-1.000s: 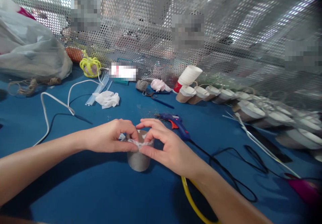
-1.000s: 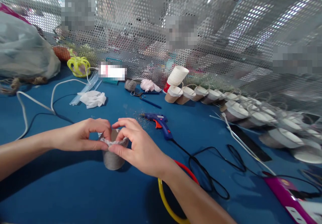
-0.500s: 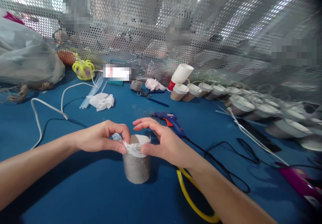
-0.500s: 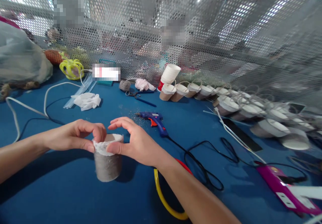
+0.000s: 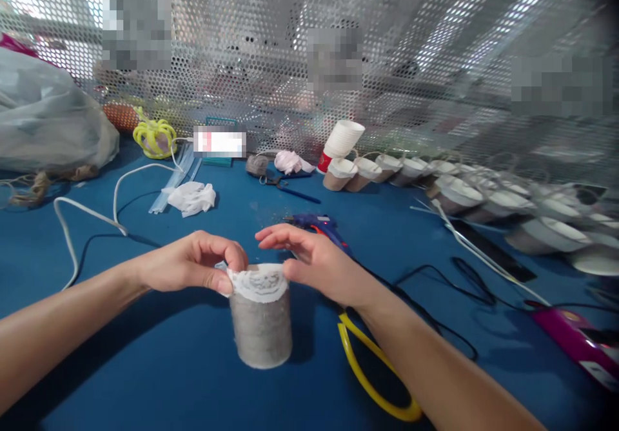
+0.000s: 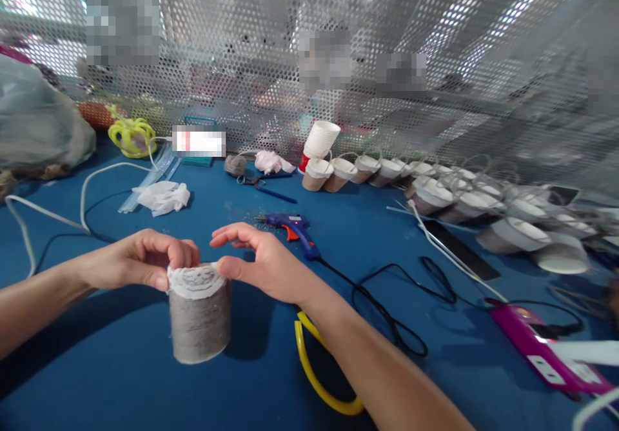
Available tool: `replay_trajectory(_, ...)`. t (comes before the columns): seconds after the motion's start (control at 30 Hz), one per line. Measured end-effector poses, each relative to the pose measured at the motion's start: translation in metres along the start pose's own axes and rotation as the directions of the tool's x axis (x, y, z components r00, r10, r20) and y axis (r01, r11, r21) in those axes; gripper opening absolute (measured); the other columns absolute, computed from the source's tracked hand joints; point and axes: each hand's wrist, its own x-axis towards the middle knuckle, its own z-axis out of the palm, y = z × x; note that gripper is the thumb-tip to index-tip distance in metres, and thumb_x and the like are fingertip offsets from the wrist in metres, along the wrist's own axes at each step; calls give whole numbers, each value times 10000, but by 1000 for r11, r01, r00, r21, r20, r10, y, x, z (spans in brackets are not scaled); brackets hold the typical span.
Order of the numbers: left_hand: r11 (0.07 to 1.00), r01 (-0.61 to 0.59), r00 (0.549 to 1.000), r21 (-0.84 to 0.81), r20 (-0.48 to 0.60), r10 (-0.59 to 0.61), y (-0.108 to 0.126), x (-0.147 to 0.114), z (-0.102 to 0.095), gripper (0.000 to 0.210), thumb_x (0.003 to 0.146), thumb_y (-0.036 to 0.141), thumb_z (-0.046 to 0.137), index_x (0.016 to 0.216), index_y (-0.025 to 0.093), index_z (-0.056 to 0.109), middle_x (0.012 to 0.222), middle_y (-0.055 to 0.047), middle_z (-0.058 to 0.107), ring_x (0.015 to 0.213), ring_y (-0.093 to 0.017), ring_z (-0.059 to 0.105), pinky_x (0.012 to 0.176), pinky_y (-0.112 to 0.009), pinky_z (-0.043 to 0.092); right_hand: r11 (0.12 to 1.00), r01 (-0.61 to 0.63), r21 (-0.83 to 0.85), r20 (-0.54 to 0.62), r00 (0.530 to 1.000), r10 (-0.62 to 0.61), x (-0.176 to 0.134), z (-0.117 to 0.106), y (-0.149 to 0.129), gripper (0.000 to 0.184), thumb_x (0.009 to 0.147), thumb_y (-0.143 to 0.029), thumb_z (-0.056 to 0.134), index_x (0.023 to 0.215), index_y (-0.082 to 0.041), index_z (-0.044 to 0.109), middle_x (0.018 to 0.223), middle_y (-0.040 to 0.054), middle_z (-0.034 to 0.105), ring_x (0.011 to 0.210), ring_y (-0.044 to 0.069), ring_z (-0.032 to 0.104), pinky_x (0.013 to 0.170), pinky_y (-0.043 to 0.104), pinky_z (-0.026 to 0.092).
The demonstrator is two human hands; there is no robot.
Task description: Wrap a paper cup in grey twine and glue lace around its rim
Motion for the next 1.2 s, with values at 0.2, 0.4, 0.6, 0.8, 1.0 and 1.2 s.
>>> replay_trajectory(0.2,999,-22,1000,-33,-11,22,-1,1,-1,269,676,340,726,670,120,573,728,-23,570,723,-130,502,696,-272,420,999,-34,4,-19,999,34,0,2,0,441,733,-563,601,974,-194,600,1142,81,598,1067,198,551,953,366,402)
replay_trajectory(0.4,997,-52,999,-55,-1,52,-3,0,-3,233,693,312,717,675,121,583,733,-28,581,732,-134,515,690,-275,416,999,-33,-29,-22,999,33,2,2,-2,425,736,-549,607,961,-190,600,1116,77,613,1032,195,571,919,360,435)
replay_trajectory(0.6,989,-1,994,148,-104,17,4,1,-3,277,724,367,674,703,118,553,748,-25,569,728,-127,509,703,-275,424,983,71,-171,-239,965,-111,-2,-1,-12,288,826,-478,535,900,-207,594,1101,83,616,1035,200,571,904,366,445)
replay_trajectory(0.8,830,41,989,556,-138,43,10,1,7,175,782,300,591,781,126,574,772,-5,597,714,-108,506,697,-224,410,863,157,-480,-3,984,-180,-3,16,-19,272,735,-337,688,957,-227,575,1085,74,608,1151,245,478,961,428,396)
replay_trajectory(1.0,790,40,989,612,-139,58,8,2,13,192,787,316,585,808,125,588,764,-7,619,690,-106,531,653,-212,413,881,126,-455,30,992,-126,0,25,-15,69,810,-196,565,751,-213,533,860,58,629,1114,215,500,916,380,429)
replay_trajectory(1.2,772,19,980,635,-164,111,0,4,5,205,750,308,634,840,136,571,862,-32,620,805,-141,551,757,-258,422,912,67,-405,-2,997,-74,2,24,-12,70,810,-199,554,743,-209,534,940,75,614,1112,205,516,905,360,436)
